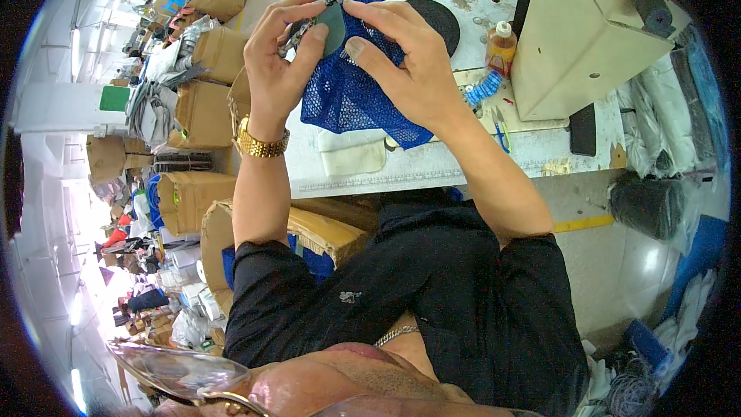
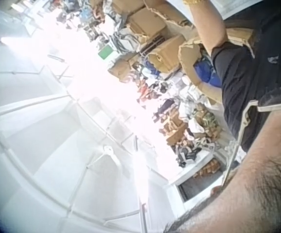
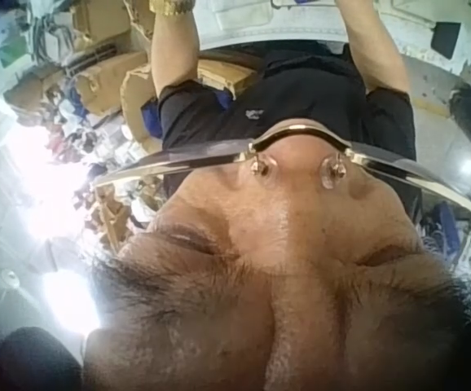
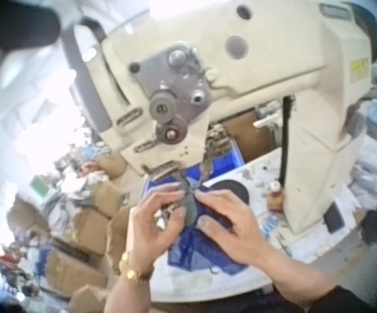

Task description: Sewing mesh fabric and components together to assemble a cap using an industrial sewing machine.

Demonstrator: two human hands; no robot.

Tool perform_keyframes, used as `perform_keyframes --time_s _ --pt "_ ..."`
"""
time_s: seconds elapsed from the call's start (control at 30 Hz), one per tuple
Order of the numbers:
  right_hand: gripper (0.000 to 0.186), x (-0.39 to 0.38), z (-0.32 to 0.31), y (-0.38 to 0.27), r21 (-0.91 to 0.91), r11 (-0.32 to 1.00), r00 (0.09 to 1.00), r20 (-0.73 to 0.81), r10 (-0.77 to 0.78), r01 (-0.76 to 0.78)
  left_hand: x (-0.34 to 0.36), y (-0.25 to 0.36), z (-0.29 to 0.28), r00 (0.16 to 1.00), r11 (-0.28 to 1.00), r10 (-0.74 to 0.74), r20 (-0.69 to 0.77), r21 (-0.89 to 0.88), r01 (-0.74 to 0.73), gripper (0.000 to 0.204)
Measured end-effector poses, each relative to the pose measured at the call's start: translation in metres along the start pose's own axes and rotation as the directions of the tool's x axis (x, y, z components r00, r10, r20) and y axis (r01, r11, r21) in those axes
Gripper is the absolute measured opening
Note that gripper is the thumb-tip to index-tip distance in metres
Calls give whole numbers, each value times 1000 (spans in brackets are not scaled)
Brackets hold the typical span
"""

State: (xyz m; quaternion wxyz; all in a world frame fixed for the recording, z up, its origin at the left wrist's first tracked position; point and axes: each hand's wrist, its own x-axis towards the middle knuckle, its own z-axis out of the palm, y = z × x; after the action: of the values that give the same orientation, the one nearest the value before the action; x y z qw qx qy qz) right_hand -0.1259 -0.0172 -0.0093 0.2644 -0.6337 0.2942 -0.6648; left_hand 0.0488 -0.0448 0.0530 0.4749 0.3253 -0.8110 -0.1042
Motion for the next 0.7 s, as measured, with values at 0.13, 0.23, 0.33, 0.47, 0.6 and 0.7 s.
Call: perform_keyframes --time_s 0.13,0.23,0.33,0.47,0.6,0.7 --pt "44 1 5 -4 -3 999 999 -28 35 -35 2 -3 -3 999 1000 -5 36 5 5 25" --pt "46 4 6 -5 -60 998 998 -55 23 -27 5 -3 -2 998 999 -39 44 -8 40 25" --pt "46 5 8 -2 -63 997 996 -78 34 -39 7 -6 -3 998 1000 -25 60 -6 25 27" --pt "47 8 10 0 -52 997 994 -95 55 -60 10 -6 -8 996 1000 -25 85 -15 26 29" --pt "48 11 10 1 -50 996 993 -94 68 -73 19 -11 -18 981 999 10 196 33 -17 31" --pt "49 11 10 1 -59 995 994 -87 71 -76 22 -10 -21 971 1000 -11 237 5 11 32"
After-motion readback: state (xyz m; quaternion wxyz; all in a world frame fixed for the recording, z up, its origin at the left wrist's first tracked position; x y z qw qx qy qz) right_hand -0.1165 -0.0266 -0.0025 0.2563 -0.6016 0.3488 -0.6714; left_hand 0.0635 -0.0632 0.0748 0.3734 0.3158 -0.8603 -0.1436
